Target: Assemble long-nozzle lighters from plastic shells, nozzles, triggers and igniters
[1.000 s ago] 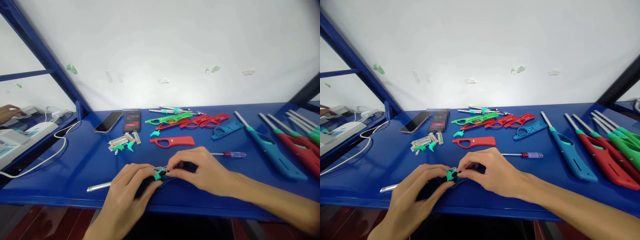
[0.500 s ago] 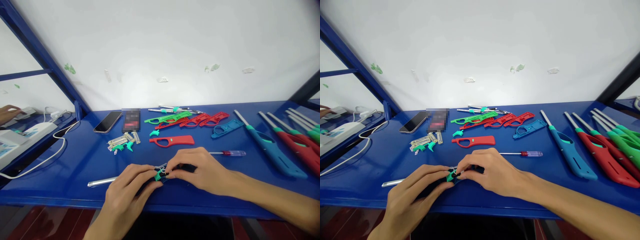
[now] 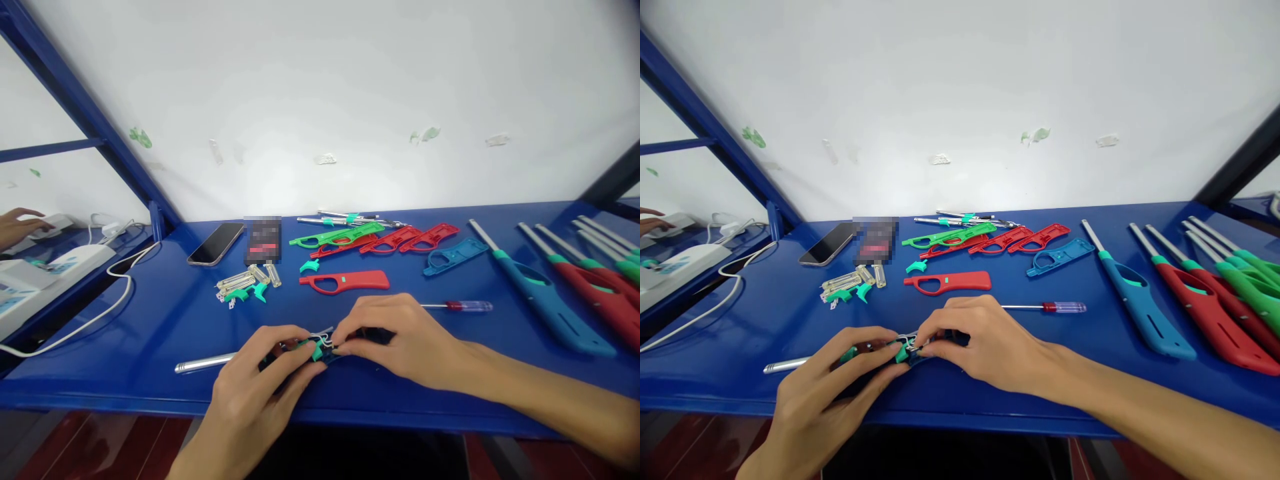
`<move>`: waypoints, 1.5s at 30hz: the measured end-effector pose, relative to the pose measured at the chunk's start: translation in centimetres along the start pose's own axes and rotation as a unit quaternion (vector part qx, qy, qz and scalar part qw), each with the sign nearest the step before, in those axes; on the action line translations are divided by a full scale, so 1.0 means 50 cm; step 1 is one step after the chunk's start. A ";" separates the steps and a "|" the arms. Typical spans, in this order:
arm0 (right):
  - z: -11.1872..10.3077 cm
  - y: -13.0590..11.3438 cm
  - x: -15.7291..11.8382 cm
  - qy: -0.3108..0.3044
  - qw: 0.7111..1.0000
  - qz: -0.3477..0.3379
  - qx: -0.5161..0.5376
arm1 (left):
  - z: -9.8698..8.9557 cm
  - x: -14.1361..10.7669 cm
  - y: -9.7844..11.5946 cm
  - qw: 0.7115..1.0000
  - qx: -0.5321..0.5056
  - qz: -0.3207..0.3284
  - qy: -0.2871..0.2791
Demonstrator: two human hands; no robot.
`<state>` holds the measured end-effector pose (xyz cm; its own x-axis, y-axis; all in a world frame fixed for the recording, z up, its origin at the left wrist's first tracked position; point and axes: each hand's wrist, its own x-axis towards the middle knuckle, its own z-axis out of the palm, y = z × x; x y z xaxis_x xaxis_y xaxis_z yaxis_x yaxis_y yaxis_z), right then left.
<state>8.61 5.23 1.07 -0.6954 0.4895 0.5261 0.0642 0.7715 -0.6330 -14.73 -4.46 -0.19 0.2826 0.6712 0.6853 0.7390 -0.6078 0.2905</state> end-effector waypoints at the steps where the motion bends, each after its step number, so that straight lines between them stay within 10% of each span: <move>1: 0.000 0.000 0.000 0.000 1.000 0.001 0.000 | 0.000 -0.001 0.000 1.000 0.002 -0.003 0.002; 45: 0.001 0.001 0.004 0.005 1.000 0.020 -0.002 | -0.009 0.003 -0.006 1.000 -0.007 -0.014 -0.026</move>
<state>8.44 5.35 1.11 -0.6851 0.5241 0.5059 0.0949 0.7528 -0.6514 -15.21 -4.38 0.12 0.2937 0.7092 0.6410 0.7383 -0.5942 0.3191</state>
